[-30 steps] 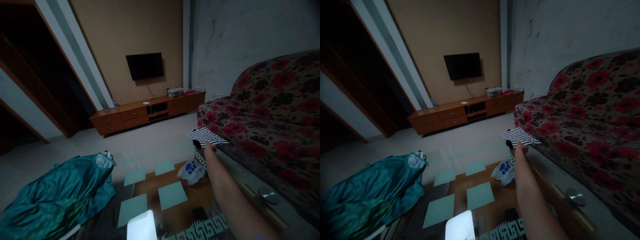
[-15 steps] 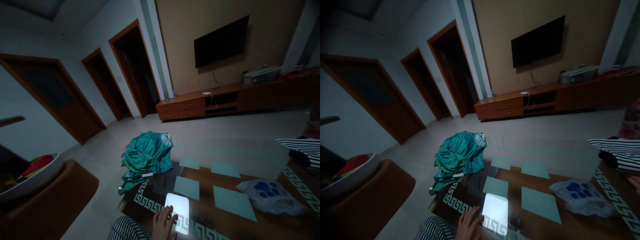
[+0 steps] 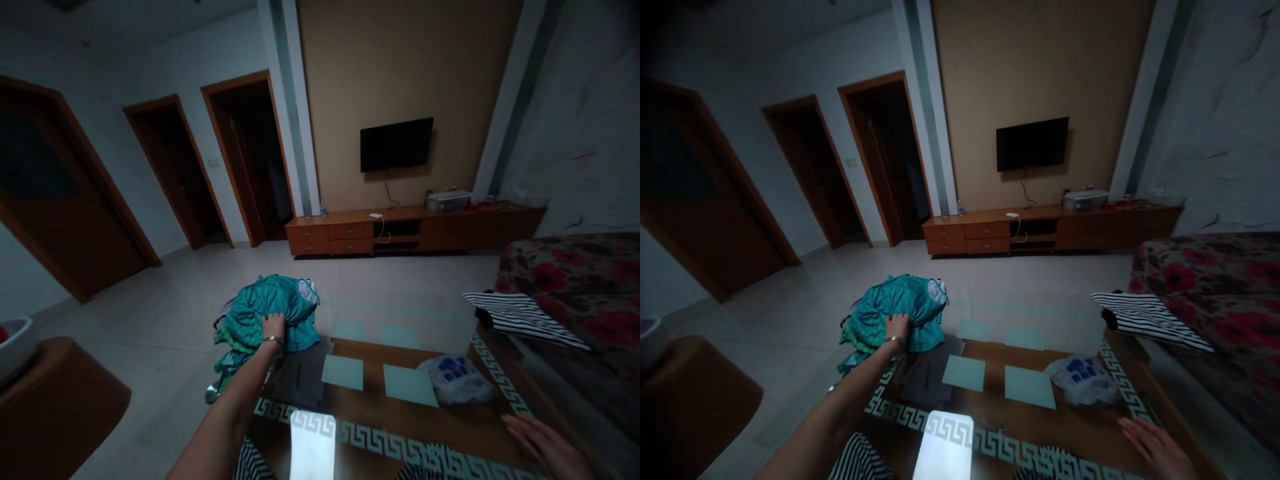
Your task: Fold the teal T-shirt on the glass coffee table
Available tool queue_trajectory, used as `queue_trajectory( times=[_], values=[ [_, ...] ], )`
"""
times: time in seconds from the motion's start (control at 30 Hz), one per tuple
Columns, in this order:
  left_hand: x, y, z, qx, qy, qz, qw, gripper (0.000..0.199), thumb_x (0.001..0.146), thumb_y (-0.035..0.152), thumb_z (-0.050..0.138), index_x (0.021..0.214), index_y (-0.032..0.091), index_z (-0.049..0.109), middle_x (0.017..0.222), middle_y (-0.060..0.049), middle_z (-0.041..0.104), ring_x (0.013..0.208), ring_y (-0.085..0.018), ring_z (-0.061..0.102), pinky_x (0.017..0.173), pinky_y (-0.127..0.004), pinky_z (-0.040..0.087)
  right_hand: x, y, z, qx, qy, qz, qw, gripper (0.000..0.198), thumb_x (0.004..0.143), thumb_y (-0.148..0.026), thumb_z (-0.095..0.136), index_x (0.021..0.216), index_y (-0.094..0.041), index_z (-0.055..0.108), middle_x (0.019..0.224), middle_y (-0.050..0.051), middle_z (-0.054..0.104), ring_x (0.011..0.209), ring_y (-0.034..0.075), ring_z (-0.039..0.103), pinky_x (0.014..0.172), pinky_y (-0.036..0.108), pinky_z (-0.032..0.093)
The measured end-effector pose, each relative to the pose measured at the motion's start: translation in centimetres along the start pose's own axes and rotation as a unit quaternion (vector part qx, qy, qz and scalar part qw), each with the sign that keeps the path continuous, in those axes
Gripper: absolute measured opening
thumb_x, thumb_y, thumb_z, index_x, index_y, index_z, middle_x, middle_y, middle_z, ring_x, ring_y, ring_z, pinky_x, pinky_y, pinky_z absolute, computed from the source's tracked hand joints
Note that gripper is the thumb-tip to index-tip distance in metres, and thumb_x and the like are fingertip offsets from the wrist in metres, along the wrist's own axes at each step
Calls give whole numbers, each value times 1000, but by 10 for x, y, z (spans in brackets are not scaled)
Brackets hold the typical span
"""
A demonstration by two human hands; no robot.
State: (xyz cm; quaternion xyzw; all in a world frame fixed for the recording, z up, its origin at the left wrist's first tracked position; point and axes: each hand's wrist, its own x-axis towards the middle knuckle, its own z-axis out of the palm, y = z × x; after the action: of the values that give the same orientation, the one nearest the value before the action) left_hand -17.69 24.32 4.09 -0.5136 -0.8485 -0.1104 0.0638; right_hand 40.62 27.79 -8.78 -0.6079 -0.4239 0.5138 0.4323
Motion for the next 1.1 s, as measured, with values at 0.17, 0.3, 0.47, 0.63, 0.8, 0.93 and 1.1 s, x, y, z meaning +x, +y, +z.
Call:
queue_trajectory(
  times=[0.17, 0.3, 0.47, 0.63, 0.8, 0.93, 1.1],
  values=[
    [-14, 4, -29, -103, -76, 63, 990, 6, 78, 13, 52, 83, 15, 54, 85, -7, 57, 85, -21, 52, 78, -32, 38, -56, 29, 16, 121, 26, 67, 990, 50, 38, -41, 76, 80, -18, 62, 80, 9, 71, 81, 27, 69, 73, 33, 58],
    [-90, -3, -57, -189, -182, 168, 950, 13, 71, 19, 62, 78, 17, 51, 79, 0, 53, 76, -15, 47, 70, -25, 35, -95, 47, 34, 78, -2, 45, 996, 40, 45, -43, 72, 77, -20, 64, 74, 6, 71, 73, 25, 68, 68, 34, 57],
    [-233, -33, -84, -378, -381, 313, 784, 23, 76, 36, 63, 78, 18, 49, 78, 2, 47, 75, -13, 41, 68, -23, 31, -144, 53, 61, -89, -5, -106, 990, 31, 59, -40, 60, 79, -18, 67, 85, 8, 69, 84, 25, 64, 86, 43, 50],
    [-313, -51, -81, -562, -455, 174, 668, 30, 79, 44, 60, 80, 19, 43, 75, 3, 42, 69, -11, 37, 63, -22, 32, -214, 47, 115, -270, -215, -296, 890, 56, 65, -16, 51, 119, -25, 61, 128, 8, 53, 121, 22, 46, 104, 41, 34],
    [-329, -51, -97, -639, -441, 113, 621, 35, 73, 41, 69, 81, 19, 42, 71, 5, 40, 64, -8, 35, 59, -19, 31, -258, 41, 156, -384, -300, -338, 805, 31, 66, -15, 53, 92, -23, 69, 121, 7, 56, 115, 25, 45, 97, 41, 34],
    [-302, -56, -149, -638, -386, 136, 652, 32, 76, 40, 67, 83, 19, 43, 76, 3, 46, 66, -9, 41, 60, -20, 35, -255, 4, 134, -272, -279, -290, 874, 18, 69, -18, 49, 80, -17, 64, 90, 6, 63, 92, 21, 55, 84, 34, 42],
    [-209, -55, -180, -480, -156, 194, 841, 18, 83, 30, 56, 97, 19, 51, 95, -4, 57, 86, -18, 54, 77, -29, 44, -236, -74, 76, -117, -207, -146, 960, 36, 81, -48, 50, 91, -16, 64, 79, 3, 64, 70, 17, 57, 65, 28, 45]
  ],
)
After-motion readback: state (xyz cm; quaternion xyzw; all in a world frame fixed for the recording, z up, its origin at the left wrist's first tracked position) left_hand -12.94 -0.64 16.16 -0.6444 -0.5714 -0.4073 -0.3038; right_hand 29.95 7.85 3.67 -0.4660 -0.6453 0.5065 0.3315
